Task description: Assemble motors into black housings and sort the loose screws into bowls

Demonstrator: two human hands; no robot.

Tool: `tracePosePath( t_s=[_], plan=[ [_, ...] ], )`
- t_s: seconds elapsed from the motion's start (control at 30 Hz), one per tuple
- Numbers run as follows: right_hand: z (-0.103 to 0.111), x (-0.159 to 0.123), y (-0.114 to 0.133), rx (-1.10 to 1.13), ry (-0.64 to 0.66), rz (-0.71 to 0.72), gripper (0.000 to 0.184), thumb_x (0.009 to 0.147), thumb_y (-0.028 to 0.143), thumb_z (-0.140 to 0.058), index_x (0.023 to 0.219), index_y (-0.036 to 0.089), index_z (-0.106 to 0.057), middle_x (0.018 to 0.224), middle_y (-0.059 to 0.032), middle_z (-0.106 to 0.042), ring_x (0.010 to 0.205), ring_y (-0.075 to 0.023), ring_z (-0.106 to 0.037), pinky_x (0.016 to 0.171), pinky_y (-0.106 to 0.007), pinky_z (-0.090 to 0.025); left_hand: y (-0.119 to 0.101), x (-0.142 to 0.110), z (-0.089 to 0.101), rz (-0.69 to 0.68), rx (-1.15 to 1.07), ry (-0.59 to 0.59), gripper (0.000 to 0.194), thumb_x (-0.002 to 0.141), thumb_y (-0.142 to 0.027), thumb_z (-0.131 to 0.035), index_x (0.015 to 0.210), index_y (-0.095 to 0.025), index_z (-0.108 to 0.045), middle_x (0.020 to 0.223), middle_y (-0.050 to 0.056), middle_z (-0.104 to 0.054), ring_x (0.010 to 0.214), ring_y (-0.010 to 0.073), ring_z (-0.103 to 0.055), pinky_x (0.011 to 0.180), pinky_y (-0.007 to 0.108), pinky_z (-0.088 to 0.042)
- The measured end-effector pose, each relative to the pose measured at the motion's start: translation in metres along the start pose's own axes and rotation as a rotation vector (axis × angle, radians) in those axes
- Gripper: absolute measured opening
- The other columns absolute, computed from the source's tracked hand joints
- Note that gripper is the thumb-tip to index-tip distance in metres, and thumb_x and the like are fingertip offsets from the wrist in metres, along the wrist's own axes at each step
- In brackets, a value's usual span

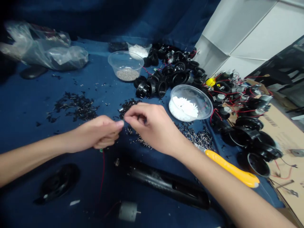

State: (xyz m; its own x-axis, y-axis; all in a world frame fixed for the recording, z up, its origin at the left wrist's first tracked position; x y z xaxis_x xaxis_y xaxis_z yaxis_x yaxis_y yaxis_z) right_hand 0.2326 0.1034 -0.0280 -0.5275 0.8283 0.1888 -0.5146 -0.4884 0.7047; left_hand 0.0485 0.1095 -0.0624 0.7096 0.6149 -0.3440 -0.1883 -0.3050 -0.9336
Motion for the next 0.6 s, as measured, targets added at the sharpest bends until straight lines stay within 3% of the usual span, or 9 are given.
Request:
tracePosePath(
  t_s=[0.1, 0.2, 0.27, 0.43, 0.6],
  plan=[
    [-0.005, -0.005, -0.017, -0.149, 0.100, -0.019, 0.012, 0.084, 0.007, -0.063, 0.087, 0.016, -0.071, 0.077, 0.0005, -0.062, 0.062, -0.0087, -0.052, 0.059, -0.023, -0.039, 0.002, -0.008, 0.008, 0.112, -0.465, 0.060, 0.047, 0.099, -0.043, -0.040, 0.060, -0.020, -0.026, 0.054, -0.009, -0.012, 0.043, 0.0059, -0.009, 0.035, 0.017, -0.010],
    [-0.012, -0.008, -0.027, -0.224, 0.148, -0.007, 0.014, 0.081, 0.005, -0.066, 0.089, 0.015, -0.071, 0.079, -0.0003, -0.061, 0.066, -0.0097, -0.053, 0.061, -0.023, -0.040, -0.001, -0.014, 0.016, 0.074, -0.507, -0.014, 0.035, 0.098, -0.033, -0.044, 0.066, -0.020, -0.036, 0.055, -0.009, -0.011, 0.043, 0.0061, -0.008, 0.034, 0.017, -0.010],
    [-0.016, -0.008, -0.028, -0.239, 0.153, 0.012, 0.012, 0.081, 0.006, -0.066, 0.088, 0.015, -0.070, 0.079, -0.0003, -0.060, 0.066, -0.0098, -0.053, 0.061, -0.023, -0.039, -0.004, -0.017, 0.019, 0.070, -0.308, -0.091, 0.034, 0.095, -0.035, -0.049, 0.067, -0.020, -0.038, 0.054, -0.009, -0.013, 0.042, 0.0059, -0.009, 0.035, 0.018, -0.010],
    [-0.020, -0.005, -0.024, -0.288, 0.210, 0.028, 0.009, 0.086, 0.007, -0.060, 0.086, 0.014, -0.067, 0.083, -0.0011, -0.059, 0.070, -0.0112, -0.053, 0.064, -0.024, -0.040, -0.009, -0.020, 0.015, 0.063, 0.612, -0.322, 0.037, 0.089, -0.039, -0.054, 0.061, -0.017, -0.046, 0.047, -0.007, -0.025, 0.044, 0.0060, -0.021, 0.040, 0.019, -0.016],
    [-0.024, -0.006, -0.020, -0.425, 0.262, -0.024, 0.013, 0.095, 0.013, -0.049, 0.089, 0.010, -0.060, 0.086, -0.0055, -0.056, 0.072, -0.0145, -0.053, 0.066, -0.029, -0.042, -0.003, -0.012, 0.011, -0.145, 1.052, -0.333, 0.023, 0.088, -0.035, -0.056, 0.072, -0.019, -0.054, 0.046, -0.008, -0.030, 0.046, 0.0081, -0.027, 0.049, 0.023, -0.025]
  ],
)
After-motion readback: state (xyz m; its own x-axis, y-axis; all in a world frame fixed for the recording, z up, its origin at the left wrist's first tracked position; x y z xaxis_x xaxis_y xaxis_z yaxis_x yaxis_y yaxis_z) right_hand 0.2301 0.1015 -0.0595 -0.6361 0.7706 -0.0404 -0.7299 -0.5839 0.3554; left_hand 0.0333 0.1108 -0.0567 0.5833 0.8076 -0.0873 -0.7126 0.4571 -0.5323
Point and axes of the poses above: each hand's wrist, its own x-axis towards the middle knuckle, its own z-axis out of the back of the hand, y = z × x, the point moved 1 cm from there along x, towards the middle knuckle
